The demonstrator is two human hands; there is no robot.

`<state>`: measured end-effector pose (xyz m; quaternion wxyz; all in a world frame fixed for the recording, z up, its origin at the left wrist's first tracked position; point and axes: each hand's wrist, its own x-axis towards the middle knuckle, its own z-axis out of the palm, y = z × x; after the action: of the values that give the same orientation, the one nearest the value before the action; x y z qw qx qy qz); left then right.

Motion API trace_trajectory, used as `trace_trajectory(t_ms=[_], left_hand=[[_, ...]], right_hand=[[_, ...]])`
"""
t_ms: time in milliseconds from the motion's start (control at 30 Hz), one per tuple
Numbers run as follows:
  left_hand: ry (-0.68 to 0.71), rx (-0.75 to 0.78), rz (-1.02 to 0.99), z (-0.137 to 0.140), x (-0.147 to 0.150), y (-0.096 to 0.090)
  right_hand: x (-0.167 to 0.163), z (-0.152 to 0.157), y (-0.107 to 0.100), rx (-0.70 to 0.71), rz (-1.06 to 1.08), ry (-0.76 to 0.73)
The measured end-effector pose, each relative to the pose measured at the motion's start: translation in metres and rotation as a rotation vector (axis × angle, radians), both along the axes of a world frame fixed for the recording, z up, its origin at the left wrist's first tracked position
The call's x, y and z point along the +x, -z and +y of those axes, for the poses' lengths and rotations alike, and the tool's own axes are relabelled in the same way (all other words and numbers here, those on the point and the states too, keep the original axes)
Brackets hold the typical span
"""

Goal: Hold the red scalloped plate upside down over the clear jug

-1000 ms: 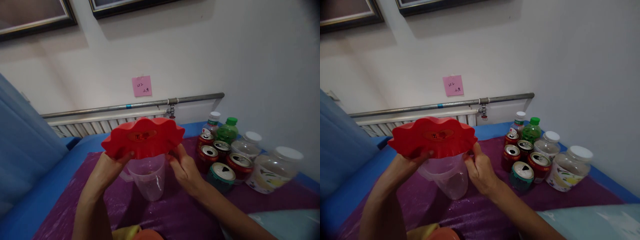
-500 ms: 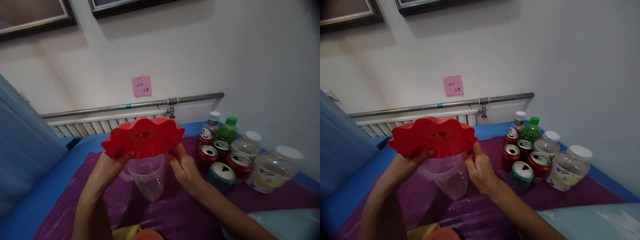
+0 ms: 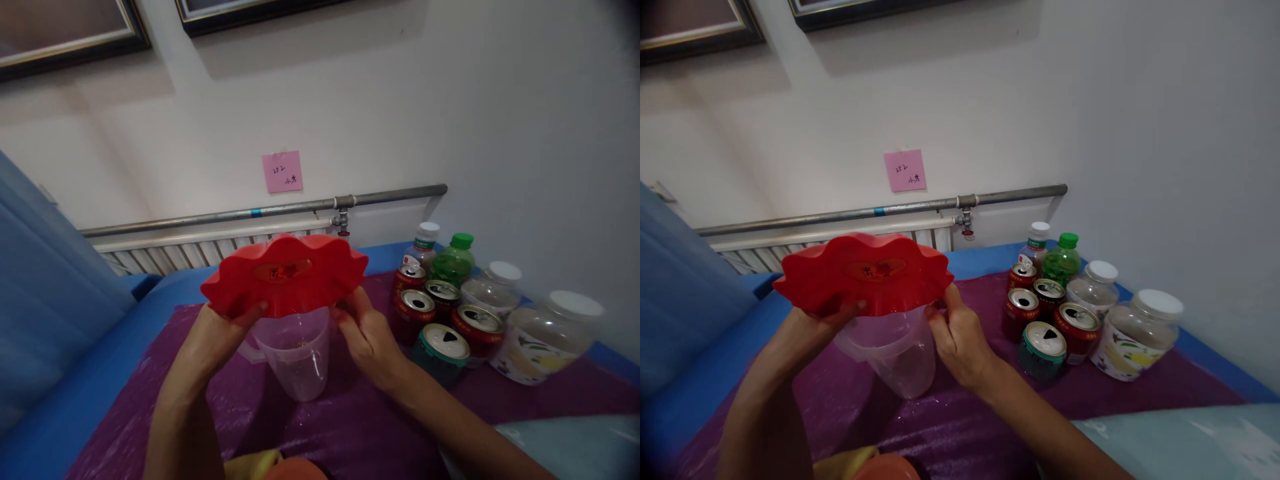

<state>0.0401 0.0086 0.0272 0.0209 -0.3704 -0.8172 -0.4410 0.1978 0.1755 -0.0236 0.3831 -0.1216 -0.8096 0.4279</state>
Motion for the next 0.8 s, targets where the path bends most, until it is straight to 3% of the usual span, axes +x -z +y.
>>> trace_trajectory(t_ms=[800], left_hand=[[0.011,0.037,-0.009,0.0002,0.0008,0.0003]], right_hand=[[-0.0011,0.0023,0.003,0.001,0.001,-0.014]])
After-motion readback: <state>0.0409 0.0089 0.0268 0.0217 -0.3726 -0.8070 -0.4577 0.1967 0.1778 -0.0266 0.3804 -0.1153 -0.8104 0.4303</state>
